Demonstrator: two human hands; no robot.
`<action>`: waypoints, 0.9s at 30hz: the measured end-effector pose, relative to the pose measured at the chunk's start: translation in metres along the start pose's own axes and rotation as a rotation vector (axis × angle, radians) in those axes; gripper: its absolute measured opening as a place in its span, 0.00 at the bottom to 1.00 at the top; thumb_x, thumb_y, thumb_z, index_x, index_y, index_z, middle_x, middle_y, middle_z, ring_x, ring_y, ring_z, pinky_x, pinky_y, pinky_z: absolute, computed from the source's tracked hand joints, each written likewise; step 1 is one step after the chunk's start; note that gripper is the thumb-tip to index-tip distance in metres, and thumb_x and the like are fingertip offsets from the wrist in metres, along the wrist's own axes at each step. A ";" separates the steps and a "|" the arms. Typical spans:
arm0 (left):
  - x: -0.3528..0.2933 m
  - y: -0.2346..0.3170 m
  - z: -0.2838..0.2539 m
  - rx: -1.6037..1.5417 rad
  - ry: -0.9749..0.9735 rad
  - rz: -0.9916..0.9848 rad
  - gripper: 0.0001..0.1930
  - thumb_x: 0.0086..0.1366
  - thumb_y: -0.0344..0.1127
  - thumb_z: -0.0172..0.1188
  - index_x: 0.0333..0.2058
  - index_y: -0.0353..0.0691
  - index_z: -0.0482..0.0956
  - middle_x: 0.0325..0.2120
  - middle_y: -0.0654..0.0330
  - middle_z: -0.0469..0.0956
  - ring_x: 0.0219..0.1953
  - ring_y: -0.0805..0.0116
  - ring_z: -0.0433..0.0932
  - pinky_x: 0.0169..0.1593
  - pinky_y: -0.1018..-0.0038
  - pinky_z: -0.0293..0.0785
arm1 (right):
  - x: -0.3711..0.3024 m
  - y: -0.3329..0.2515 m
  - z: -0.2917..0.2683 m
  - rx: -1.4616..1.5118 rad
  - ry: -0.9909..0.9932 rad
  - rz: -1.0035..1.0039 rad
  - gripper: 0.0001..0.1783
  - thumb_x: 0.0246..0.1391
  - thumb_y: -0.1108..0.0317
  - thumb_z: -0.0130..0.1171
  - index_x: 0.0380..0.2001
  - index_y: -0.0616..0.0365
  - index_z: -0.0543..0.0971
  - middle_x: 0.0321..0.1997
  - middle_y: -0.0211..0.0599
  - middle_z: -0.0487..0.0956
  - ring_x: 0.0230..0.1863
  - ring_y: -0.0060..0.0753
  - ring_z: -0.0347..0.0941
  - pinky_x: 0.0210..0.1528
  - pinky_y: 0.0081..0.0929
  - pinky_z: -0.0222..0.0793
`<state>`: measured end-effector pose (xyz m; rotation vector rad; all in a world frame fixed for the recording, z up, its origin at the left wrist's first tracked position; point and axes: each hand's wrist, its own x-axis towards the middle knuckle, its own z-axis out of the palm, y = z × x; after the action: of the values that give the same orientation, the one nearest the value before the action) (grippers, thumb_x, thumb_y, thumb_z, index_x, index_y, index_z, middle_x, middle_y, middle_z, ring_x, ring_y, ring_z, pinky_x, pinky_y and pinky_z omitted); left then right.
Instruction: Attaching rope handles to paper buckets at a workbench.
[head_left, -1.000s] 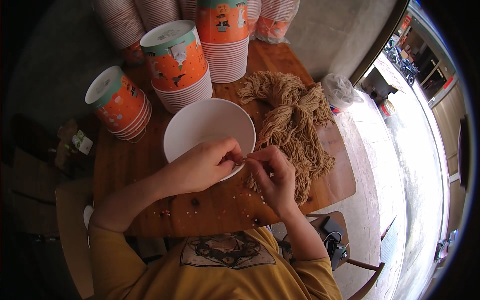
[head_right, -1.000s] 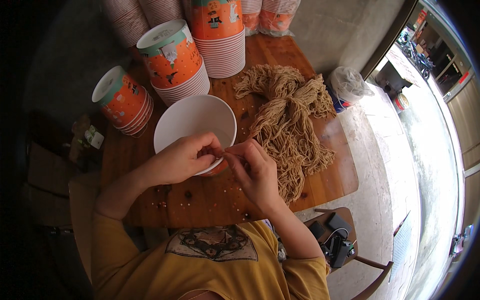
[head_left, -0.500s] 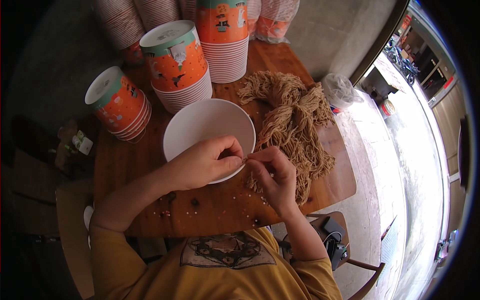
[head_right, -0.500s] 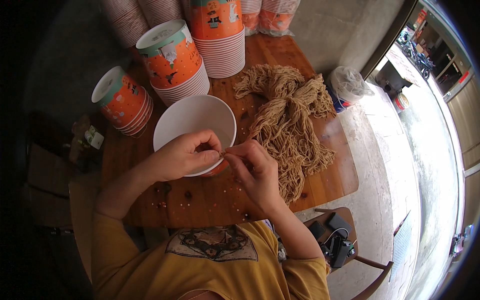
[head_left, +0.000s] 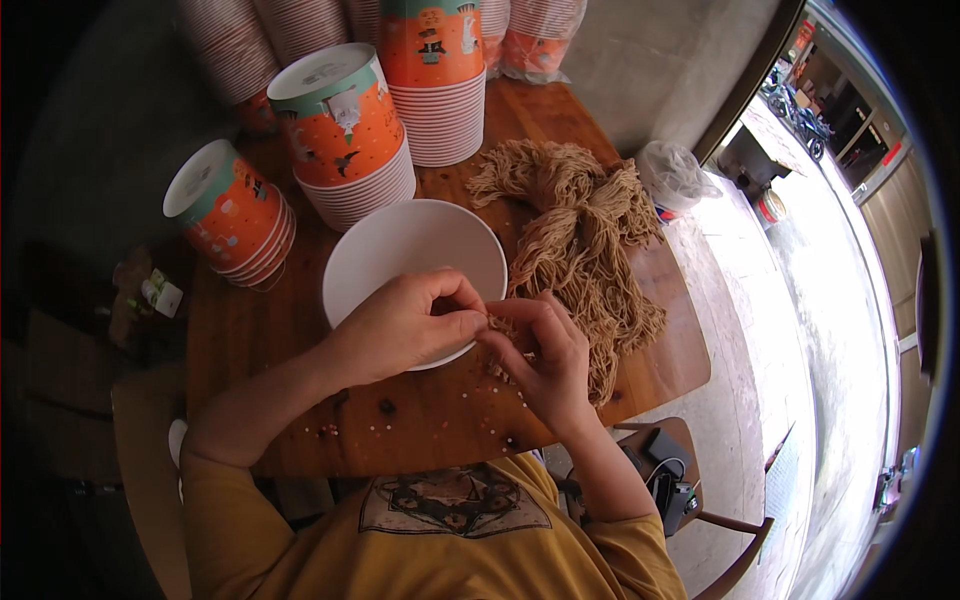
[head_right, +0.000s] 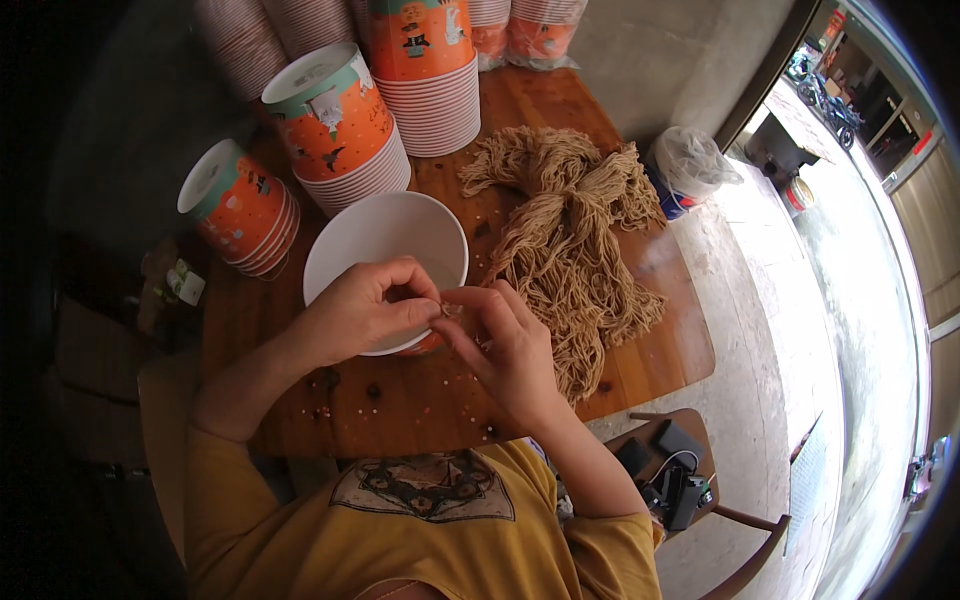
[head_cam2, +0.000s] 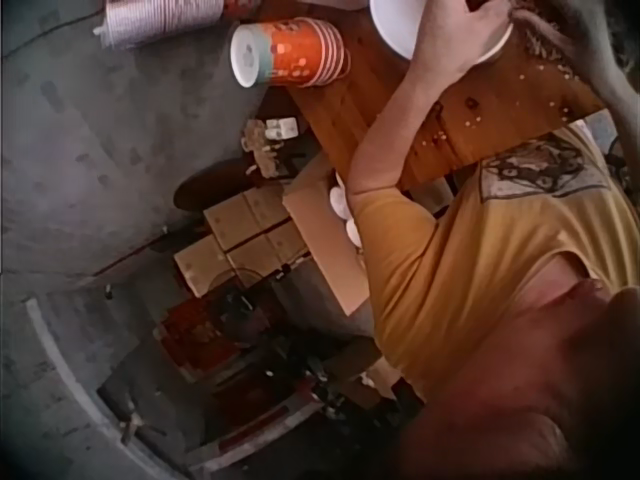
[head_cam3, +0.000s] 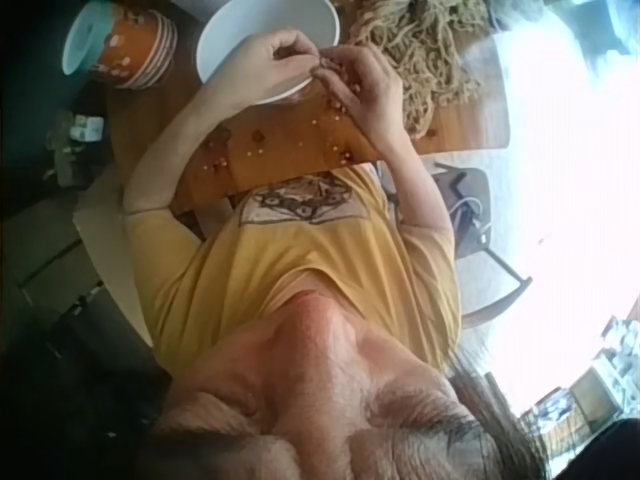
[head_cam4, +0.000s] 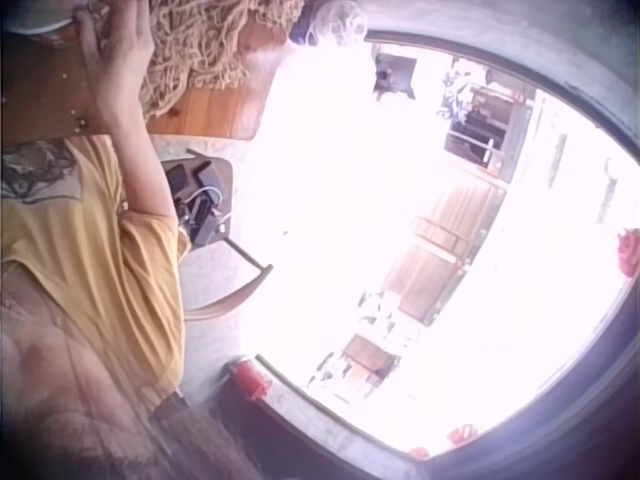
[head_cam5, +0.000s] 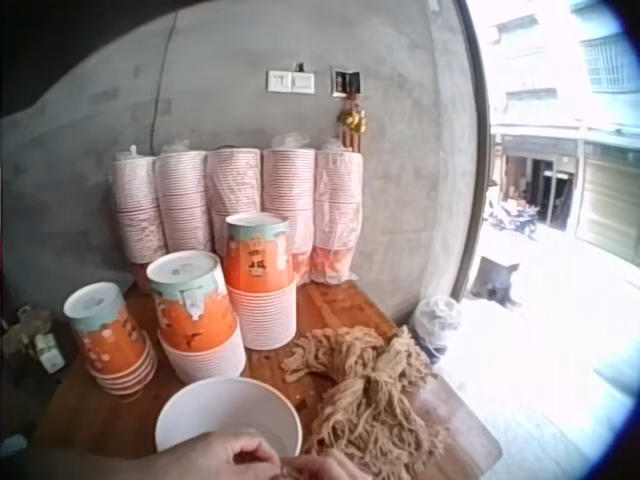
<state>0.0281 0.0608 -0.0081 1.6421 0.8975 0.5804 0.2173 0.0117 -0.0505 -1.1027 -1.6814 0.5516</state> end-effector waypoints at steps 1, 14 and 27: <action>0.001 0.000 -0.001 0.036 0.011 0.017 0.07 0.65 0.32 0.59 0.36 0.33 0.78 0.32 0.63 0.79 0.36 0.78 0.75 0.42 0.78 0.73 | 0.000 -0.002 -0.001 0.000 0.001 0.000 0.14 0.50 0.71 0.68 0.41 0.54 0.78 0.26 0.32 0.70 0.23 0.28 0.69 0.26 0.25 0.67; 0.002 0.002 -0.001 0.021 -0.011 -0.020 0.07 0.65 0.33 0.59 0.34 0.34 0.77 0.30 0.64 0.79 0.34 0.79 0.74 0.41 0.78 0.72 | -0.002 -0.003 -0.002 -0.036 0.000 -0.003 0.10 0.51 0.74 0.65 0.36 0.56 0.76 0.28 0.33 0.76 0.23 0.29 0.73 0.26 0.25 0.70; 0.001 0.003 -0.001 0.038 0.003 0.003 0.07 0.65 0.32 0.58 0.33 0.34 0.75 0.28 0.67 0.75 0.32 0.81 0.72 0.40 0.80 0.71 | -0.011 0.006 -0.007 -0.038 -0.047 0.008 0.14 0.49 0.74 0.63 0.39 0.57 0.72 0.26 0.33 0.76 0.22 0.31 0.73 0.26 0.26 0.70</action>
<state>0.0291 0.0620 -0.0048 1.6779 0.9135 0.5711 0.2267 0.0041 -0.0581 -1.1315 -1.7352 0.5564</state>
